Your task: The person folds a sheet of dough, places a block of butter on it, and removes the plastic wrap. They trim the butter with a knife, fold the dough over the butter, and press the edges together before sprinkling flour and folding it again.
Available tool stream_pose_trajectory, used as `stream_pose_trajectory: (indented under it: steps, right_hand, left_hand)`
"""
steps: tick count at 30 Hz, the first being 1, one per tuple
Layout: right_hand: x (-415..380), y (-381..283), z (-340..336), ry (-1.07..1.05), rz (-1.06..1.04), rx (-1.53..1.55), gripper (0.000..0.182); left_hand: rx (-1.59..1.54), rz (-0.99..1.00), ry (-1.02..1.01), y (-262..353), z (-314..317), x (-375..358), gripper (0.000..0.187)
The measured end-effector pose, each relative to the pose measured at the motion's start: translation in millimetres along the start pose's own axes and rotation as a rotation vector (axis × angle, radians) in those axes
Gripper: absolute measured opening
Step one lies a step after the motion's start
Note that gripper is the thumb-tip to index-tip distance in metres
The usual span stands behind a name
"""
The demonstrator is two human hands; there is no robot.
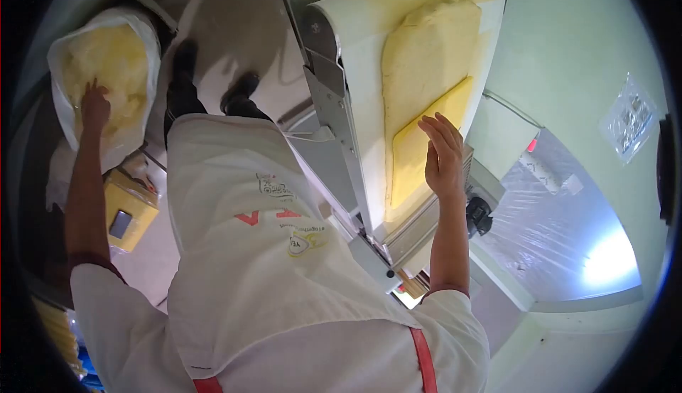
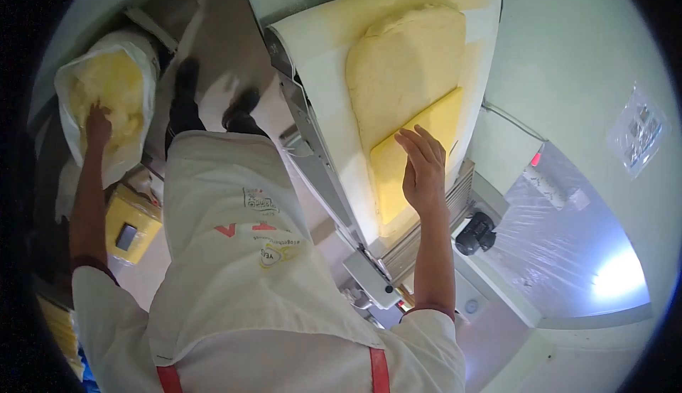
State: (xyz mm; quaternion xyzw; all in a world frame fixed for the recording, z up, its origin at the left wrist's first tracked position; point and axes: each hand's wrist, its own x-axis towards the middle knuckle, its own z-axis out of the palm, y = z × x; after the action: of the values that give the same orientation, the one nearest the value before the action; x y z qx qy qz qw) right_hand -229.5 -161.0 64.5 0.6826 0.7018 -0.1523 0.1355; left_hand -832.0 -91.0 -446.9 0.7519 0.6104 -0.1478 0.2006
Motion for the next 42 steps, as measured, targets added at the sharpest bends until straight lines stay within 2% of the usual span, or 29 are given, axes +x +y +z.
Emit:
stream_pose_trajectory:
  steps: [3,5,8,9,10,14,16,19,20,21,22,24,25,26,29,31,34,35,36,37,38,39,40,41,42]
  right_hand:
    - [0,5,10,-0.024,0.004,-0.048,0.043]
    - [-2,8,14,-0.028,0.005,-0.053,0.044]
    - [1,11,21,-0.017,-0.012,-0.046,0.045]
    - [2,11,23,-0.017,-0.022,-0.051,0.044]
    - [4,12,25,-0.016,-0.033,-0.055,0.044]
    - [7,20,32,-0.011,-0.061,-0.068,0.039]
    - [12,22,32,0.002,-0.084,-0.079,0.038]
    - [12,23,30,0.040,-0.064,-0.034,0.037]
    - [7,24,24,-0.010,-0.045,-0.036,0.047]
    - [-6,22,24,0.127,0.055,0.098,0.050]
    - [-19,19,26,0.276,0.153,0.232,0.053]
    - [-65,29,29,0.523,0.319,0.401,0.058]
    - [-98,32,40,0.635,0.512,0.494,0.052]
    - [-137,38,58,0.708,0.661,0.463,0.049]
    - [-262,51,149,0.932,1.194,0.493,0.045]
    - [-333,47,206,0.840,1.631,0.435,0.054]
    - [-369,38,267,0.760,1.844,0.550,0.065]
    - [-368,39,263,0.866,1.861,0.741,0.066]
    - [-363,42,242,0.970,1.857,0.932,0.067]
    - [-360,48,225,1.067,1.832,1.118,0.069]
    - [-357,52,221,1.335,1.811,1.273,0.069]
    - [-363,55,227,1.423,1.815,1.404,0.066]
    - [-369,59,234,1.509,1.811,1.534,0.063]
    - [-374,63,240,1.591,1.801,1.661,0.059]
    - [-379,65,241,1.534,1.763,1.759,0.054]
  left_hand:
    - [0.048,0.159,-0.176,-35,45,25,0.026]
    - [0.052,0.233,-0.243,-84,118,39,0.026]
    - [-0.214,0.131,-0.140,-101,157,41,0.026]
    - [-0.344,0.057,-0.075,-105,158,39,0.026]
    - [-0.366,0.139,-0.080,-112,151,37,0.028]
    - [-0.503,0.087,0.005,-111,131,17,0.042]
    - [-0.487,0.089,0.121,-77,74,-11,0.050]
    - [-0.375,0.075,0.326,5,-36,-58,0.061]
    - [-0.402,0.095,0.402,35,-74,-70,0.062]
    - [-0.431,-0.013,0.416,66,-109,-81,0.065]
    - [-0.473,-0.018,0.535,99,-146,-89,0.064]
    - [-0.534,0.009,0.634,160,-212,-97,0.059]
    - [-0.651,0.114,0.738,194,-243,-96,0.057]
    - [-0.692,0.187,0.822,235,-282,-97,0.055]
    - [-0.989,0.427,0.906,352,-370,-84,0.051]
    - [-1.103,0.762,0.798,443,-421,-84,0.047]
    - [-1.127,1.134,0.472,600,-454,-105,0.038]
    - [-1.078,1.194,0.189,658,-457,-130,0.035]
    - [-0.876,1.361,0.126,711,-450,-142,0.034]
    - [-0.782,1.437,-0.010,765,-436,-172,0.033]
    - [-0.711,1.513,-0.159,814,-414,-194,0.033]
    - [-0.516,1.591,-0.222,857,-389,-220,0.032]
    - [-0.459,1.749,-0.315,896,-350,-231,0.029]
    - [-0.406,1.818,-0.451,931,-312,-245,0.031]
    - [-0.277,1.897,-0.417,958,-279,-260,0.033]
